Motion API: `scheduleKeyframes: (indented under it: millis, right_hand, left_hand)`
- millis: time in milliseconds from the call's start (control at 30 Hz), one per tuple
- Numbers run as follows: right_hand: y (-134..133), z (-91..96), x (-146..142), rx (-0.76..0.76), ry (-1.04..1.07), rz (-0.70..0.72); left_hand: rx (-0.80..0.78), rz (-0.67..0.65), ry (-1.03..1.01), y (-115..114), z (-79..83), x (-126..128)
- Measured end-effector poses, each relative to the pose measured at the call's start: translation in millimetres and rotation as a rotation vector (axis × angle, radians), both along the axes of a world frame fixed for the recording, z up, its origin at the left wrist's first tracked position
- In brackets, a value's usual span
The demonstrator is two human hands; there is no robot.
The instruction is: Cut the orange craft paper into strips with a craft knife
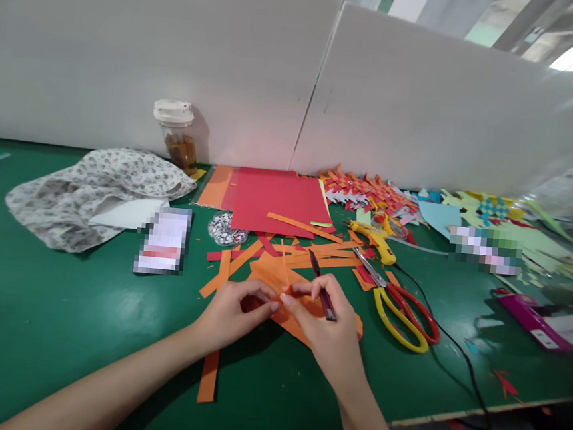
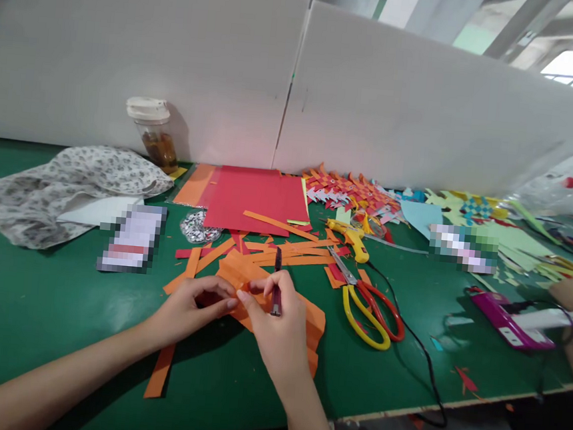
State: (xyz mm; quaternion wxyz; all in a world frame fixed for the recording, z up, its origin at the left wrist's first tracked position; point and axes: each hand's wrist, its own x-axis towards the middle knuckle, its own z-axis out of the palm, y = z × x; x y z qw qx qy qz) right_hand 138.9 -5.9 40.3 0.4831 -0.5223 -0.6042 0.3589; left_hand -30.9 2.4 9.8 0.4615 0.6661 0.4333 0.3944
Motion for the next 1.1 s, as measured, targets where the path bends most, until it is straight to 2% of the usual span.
scheduleKeyframes:
  millis: [167, 333, 467, 600, 800, 1100]
  right_hand:
    - [1, -11.5, -2, -0.001, 0.083, 0.011]
    - [0, -17.9, 3, 0.015, 0.101, -0.092]
    - [-3, -17.7, 3, 0.065, 0.039, -0.076]
    - [-5, -16.6, 0, 0.027, 0.009, -0.008]
    - [-5, -18.6, -1, 0.003, 0.008, 0.007]
    - [-5, -18.9, 1, 0.087, 0.010, -0.050]
  left_hand:
    - [0.013, -0.001, 0.068, 0, -2.4, 0]
    - [-0.073, -0.014, 0.007, 1, -2.1, 0]
    - [-0.058, -0.010, 0.037, 1, -0.6, -1]
    - [-0.078, 0.001, 0.018, 1, -0.4, -1]
    - [-0.100, -0.031, 0.025, 1, -0.4, -2]
    - [-0.154, -0.030, -0.061, 1, -2.8, -2]
